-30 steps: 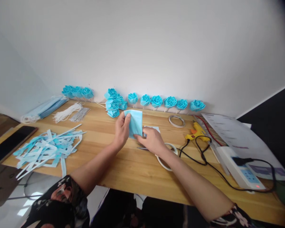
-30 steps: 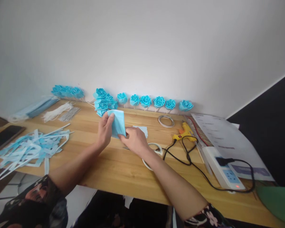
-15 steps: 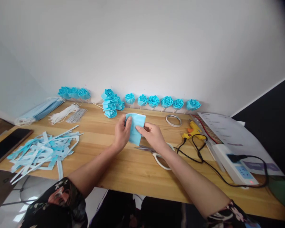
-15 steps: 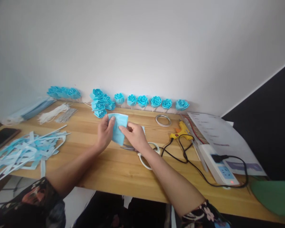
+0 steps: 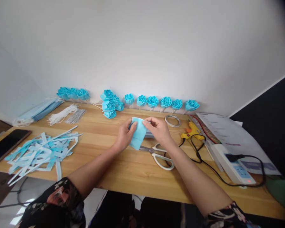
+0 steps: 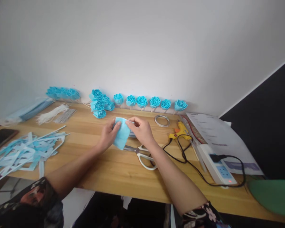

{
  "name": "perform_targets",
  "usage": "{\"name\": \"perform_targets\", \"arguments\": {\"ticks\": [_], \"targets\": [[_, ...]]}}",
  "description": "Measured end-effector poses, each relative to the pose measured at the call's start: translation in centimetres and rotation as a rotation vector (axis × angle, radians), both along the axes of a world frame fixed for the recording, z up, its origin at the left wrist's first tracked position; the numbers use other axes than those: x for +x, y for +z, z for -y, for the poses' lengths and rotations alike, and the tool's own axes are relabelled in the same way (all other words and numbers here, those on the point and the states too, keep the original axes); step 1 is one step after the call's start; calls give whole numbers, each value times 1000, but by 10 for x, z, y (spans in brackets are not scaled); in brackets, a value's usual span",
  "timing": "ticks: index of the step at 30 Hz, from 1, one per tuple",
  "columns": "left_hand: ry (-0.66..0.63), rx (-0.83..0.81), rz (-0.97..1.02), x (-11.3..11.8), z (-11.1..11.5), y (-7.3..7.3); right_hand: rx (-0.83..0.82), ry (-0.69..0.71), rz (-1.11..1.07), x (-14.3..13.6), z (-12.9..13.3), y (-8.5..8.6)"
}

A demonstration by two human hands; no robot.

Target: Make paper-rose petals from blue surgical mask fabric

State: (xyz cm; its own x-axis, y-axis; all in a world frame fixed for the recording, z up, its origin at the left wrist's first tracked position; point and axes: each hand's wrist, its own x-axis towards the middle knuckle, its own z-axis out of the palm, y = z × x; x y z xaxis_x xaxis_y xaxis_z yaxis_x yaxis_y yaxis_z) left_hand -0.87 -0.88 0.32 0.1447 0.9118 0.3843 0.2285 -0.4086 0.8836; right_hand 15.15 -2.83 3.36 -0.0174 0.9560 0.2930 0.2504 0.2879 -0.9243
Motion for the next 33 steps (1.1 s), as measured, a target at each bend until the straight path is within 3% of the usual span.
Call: {"name": "perform_targets", "arguments": {"ticks": [5, 13, 21, 33], "targets": [[-95, -3, -68, 2, 4, 1, 48, 31, 128, 4, 1, 5], [-208, -139, -15, 2, 0, -3, 93, -72, 193, 10, -1, 8], [-203, -90, -58, 3, 2, 0, 49, 7, 206, 12, -2, 6], [-156, -158, 4, -1, -6, -4, 355, -338, 314, 26, -3, 11]]}}
